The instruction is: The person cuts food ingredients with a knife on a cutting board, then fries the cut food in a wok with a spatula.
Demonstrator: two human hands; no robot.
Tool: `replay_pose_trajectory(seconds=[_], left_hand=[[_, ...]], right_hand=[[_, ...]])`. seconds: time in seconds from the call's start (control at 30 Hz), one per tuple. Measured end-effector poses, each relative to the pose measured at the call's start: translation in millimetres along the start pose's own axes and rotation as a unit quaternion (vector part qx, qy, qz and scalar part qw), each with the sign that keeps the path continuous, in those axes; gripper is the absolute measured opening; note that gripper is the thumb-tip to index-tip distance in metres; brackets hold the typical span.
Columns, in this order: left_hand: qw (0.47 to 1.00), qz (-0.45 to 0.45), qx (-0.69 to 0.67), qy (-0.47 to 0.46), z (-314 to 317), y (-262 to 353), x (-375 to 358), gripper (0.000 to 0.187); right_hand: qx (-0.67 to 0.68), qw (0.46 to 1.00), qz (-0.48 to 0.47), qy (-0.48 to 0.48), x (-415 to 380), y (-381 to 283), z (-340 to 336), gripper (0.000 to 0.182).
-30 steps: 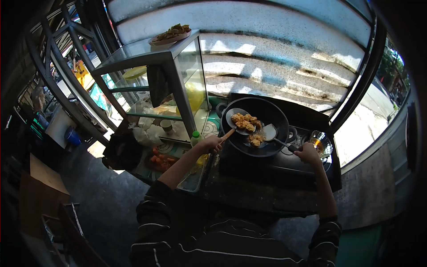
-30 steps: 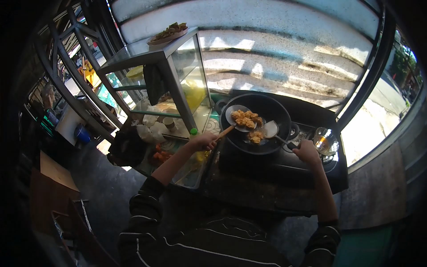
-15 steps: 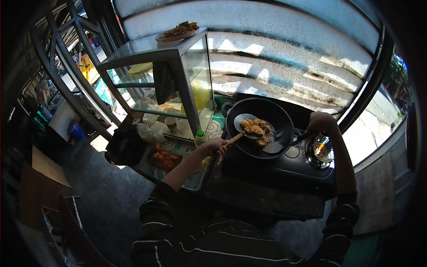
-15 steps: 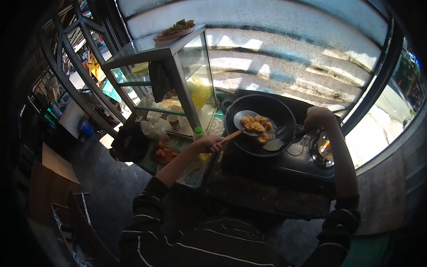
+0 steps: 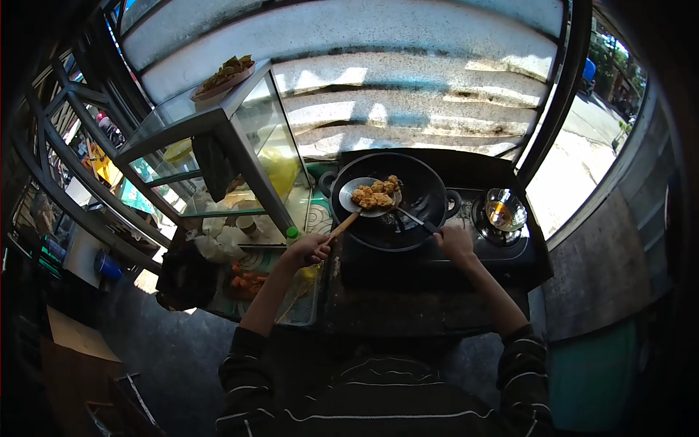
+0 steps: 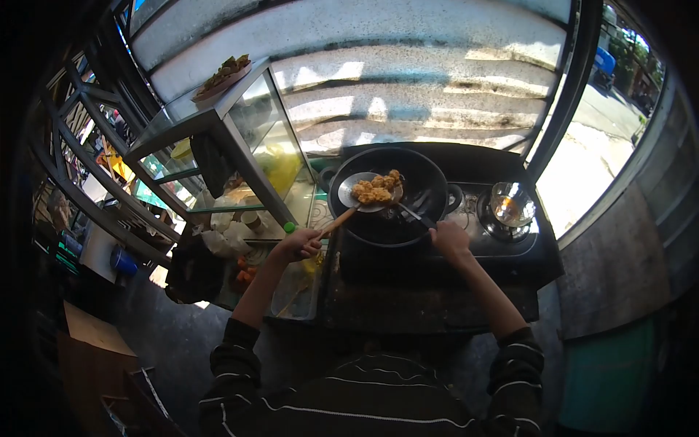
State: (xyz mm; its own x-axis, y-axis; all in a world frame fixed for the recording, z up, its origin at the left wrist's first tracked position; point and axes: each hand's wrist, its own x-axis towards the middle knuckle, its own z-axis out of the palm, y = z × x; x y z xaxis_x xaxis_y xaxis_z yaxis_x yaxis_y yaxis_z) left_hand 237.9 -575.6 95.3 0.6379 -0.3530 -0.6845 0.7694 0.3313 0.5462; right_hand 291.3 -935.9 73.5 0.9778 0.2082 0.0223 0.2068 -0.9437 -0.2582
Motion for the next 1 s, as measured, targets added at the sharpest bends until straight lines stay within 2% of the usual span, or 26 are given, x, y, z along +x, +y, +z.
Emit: replay_pose_trajectory(seconds=[0.2, 0.4, 0.57, 0.63, 1.0], left_hand=[[0.999, -0.001, 0.034, -0.004, -9.7, -1.1, -5.0, 0.023], [0.997, 0.03, 0.066, 0.004, -8.2, -5.3, -14.4, 0.022], [0.996, 0.037, 0.075, 0.012, -4.1, -8.1, -12.6, 0.019], [0.992, 0.048, 0.086, 0.077, -1.3, -10.9, -6.7, 0.024], [0.99, 0.052, 0.104, 0.082, 6.8, -16.5, -1.5, 0.018]], right_hand=[[0.115, 0.992, 0.016, 0.043, -9.9, 20.1, -1.0, 0.028], [0.106, 0.992, 0.026, 0.068, -23.5, 39.6, -15.0, 0.029], [0.101, 0.993, 0.019, 0.049, -31.8, 51.3, -37.3, 0.027], [0.095, 0.994, 0.023, 0.041, -37.6, 50.0, -51.6, 0.026], [0.103, 0.994, 0.017, 0.024, -43.8, 52.9, -73.6, 0.028]])
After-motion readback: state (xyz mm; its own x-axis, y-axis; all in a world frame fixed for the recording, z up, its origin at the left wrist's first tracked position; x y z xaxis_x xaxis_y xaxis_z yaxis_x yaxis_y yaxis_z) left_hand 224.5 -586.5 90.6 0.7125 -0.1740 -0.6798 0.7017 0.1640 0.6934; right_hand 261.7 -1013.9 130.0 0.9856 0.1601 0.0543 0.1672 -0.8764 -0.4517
